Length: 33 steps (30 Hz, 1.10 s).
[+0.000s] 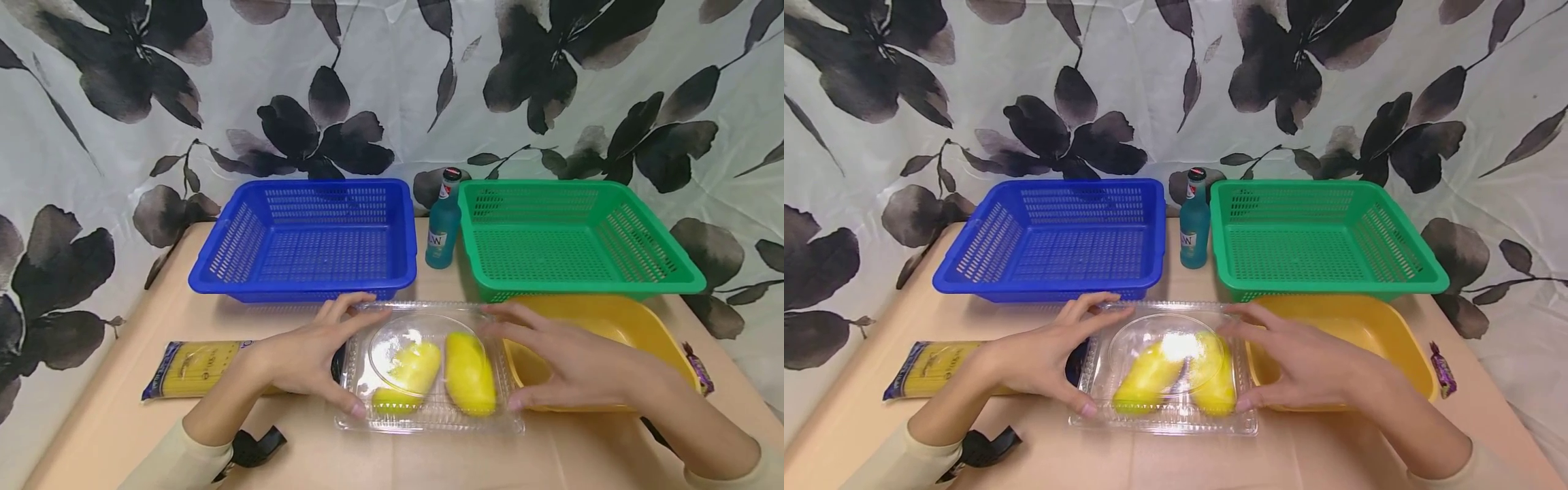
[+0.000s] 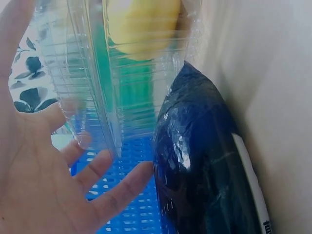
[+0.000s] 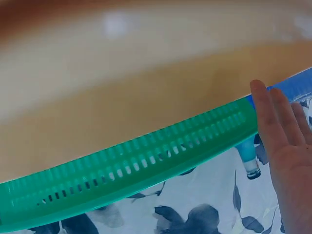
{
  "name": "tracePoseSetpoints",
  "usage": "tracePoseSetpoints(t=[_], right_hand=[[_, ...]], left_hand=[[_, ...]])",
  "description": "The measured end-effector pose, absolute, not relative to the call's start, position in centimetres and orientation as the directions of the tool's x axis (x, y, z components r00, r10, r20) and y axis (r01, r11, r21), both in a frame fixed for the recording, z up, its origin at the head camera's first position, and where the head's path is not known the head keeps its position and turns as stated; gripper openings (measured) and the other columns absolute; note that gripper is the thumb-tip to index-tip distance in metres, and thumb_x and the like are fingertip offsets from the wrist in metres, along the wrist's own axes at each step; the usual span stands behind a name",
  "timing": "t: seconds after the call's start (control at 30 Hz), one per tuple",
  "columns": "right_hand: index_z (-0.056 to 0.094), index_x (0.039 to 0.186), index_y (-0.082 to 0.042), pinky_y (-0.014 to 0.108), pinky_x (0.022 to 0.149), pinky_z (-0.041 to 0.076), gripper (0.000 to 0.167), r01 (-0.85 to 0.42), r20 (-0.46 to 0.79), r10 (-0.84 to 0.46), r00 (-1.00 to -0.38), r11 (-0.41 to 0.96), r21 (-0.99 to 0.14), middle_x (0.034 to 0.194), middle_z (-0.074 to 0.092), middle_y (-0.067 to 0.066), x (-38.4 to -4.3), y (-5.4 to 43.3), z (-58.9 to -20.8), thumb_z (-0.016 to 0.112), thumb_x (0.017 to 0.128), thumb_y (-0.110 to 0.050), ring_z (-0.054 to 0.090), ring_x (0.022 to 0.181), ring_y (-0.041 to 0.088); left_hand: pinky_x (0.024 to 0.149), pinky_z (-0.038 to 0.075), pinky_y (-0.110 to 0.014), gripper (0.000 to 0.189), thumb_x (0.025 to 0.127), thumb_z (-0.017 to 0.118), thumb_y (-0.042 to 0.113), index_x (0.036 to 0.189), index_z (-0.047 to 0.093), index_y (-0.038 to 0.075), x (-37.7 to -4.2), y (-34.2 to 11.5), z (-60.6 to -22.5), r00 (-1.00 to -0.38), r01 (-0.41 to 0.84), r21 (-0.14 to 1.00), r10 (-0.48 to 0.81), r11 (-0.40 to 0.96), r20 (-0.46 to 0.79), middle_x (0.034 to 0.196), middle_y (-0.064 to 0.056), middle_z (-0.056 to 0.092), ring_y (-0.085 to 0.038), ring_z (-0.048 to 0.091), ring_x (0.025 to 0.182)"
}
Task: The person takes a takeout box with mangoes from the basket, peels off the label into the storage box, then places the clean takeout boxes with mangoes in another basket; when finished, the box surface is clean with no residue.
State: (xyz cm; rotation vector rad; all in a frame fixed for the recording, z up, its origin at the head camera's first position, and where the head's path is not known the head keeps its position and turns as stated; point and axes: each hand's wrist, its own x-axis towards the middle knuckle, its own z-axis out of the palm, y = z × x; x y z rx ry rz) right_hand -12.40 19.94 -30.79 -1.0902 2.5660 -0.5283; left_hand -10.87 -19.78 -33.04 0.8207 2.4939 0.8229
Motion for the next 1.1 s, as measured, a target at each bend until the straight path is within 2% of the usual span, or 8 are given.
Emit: tracePoseSetpoints(t=[0.1, 0.2, 0.4, 0.57, 0.67, 0.77, 0.9, 1.1], right_hand=[[0.042, 0.154, -0.041, 0.052, 0.098, 0.055, 0.087, -0.592, -0.167, -0.723, -0.67, 0.656, -0.467, 0.168, 0.021, -0.008, -12.2, 19.7, -31.2, 0.074, 0.079, -0.071, 0.049, 0.139, 0.028], [0.037, 0.157, -0.041, 0.055, 0.099, 0.054, 0.095, -0.566, -0.197, -0.71, -0.677, 0.672, -0.477, 0.172, 0.009, -0.003, -11.9, 19.6, -31.5, 0.076, 0.076, -0.072, 0.044, 0.143, 0.036], [0.028, 0.161, -0.042, 0.067, 0.1, 0.048, 0.105, -0.54, -0.214, -0.711, -0.67, 0.664, -0.518, 0.173, -0.006, 0.006, -11.5, 19.7, -31.6, 0.08, 0.073, -0.069, 0.027, 0.149, 0.051], [0.017, 0.164, -0.042, 0.074, 0.101, 0.042, 0.116, -0.518, -0.23, -0.709, -0.667, 0.663, -0.54, 0.172, -0.003, 0.014, -11.2, 19.7, -32.0, 0.082, 0.071, -0.068, 0.017, 0.151, 0.053], [0.007, 0.165, -0.038, 0.07, 0.105, 0.042, 0.124, -0.521, -0.227, -0.698, -0.68, 0.677, -0.519, 0.173, 0.001, 0.014, -11.2, 19.7, -32.5, 0.08, 0.07, -0.072, 0.017, 0.153, 0.048], [0.0, 0.166, -0.035, 0.064, 0.109, 0.042, 0.13, -0.526, -0.22, -0.683, -0.697, 0.695, -0.491, 0.173, 0.003, 0.009, -11.2, 19.8, -32.9, 0.076, 0.07, -0.076, 0.019, 0.155, 0.041], [0.001, 0.166, -0.034, 0.059, 0.108, 0.046, 0.129, -0.534, -0.208, -0.677, -0.706, 0.701, -0.473, 0.173, 0.005, 0.008, -11.2, 19.9, -33.3, 0.075, 0.07, -0.077, 0.025, 0.153, 0.039], [0.004, 0.166, -0.034, 0.058, 0.106, 0.048, 0.127, -0.543, -0.18, -0.682, -0.709, 0.691, -0.477, 0.172, 0.01, 0.008, -11.0, 20.0, -33.6, 0.075, 0.07, -0.076, 0.03, 0.151, 0.039]], left_hand=[[0.114, 0.036, -0.063, 0.12, 0.065, 0.087, 0.07, 0.163, 0.024, 0.04, -10.5, -19.8, -32.9, -0.756, 0.416, 0.631, 0.635, 0.654, -0.159, 0.169, 0.004, 0.004, -0.025, 0.01, 0.152], [0.114, 0.035, -0.065, 0.116, 0.066, 0.085, 0.072, 0.162, 0.027, 0.039, -10.2, -19.7, -32.8, -0.761, 0.434, 0.626, 0.636, 0.648, -0.131, 0.17, 0.002, 0.004, -0.027, 0.01, 0.153], [0.109, 0.033, -0.075, 0.113, 0.068, 0.084, 0.071, 0.162, 0.027, 0.043, -9.6, -19.8, -32.9, -0.772, 0.419, 0.613, 0.618, 0.67, -0.148, 0.172, -0.009, 0.0, -0.04, 0.005, 0.156], [0.11, 0.025, -0.079, 0.128, 0.061, 0.089, 0.069, 0.164, 0.017, 0.042, -9.3, -20.1, -33.2, -0.775, 0.395, 0.596, 0.602, 0.699, -0.192, 0.172, -0.014, 0.004, -0.047, 0.006, 0.156], [0.115, 0.017, -0.077, 0.137, 0.059, 0.089, 0.071, 0.166, 0.008, 0.038, -9.3, -20.2, -33.5, -0.782, 0.397, 0.568, 0.59, 0.721, -0.202, 0.172, -0.015, 0.005, -0.047, 0.007, 0.156], [0.117, 0.013, -0.075, 0.139, 0.059, 0.087, 0.074, 0.166, 0.007, 0.036, -9.3, -20.1, -33.8, -0.791, 0.402, 0.548, 0.579, 0.734, -0.195, 0.172, -0.017, 0.006, -0.045, 0.008, 0.157], [0.115, 0.019, -0.077, 0.138, 0.057, 0.086, 0.077, 0.166, 0.01, 0.037, -9.2, -20.1, -33.8, -0.806, 0.399, 0.538, 0.564, 0.742, -0.18, 0.171, -0.018, 0.01, -0.046, 0.014, 0.155], [0.11, 0.03, -0.077, 0.134, 0.056, 0.085, 0.078, 0.164, 0.014, 0.042, -8.9, -20.2, -33.5, -0.817, 0.378, 0.571, 0.553, 0.729, -0.165, 0.171, -0.011, 0.011, -0.046, 0.02, 0.153]])
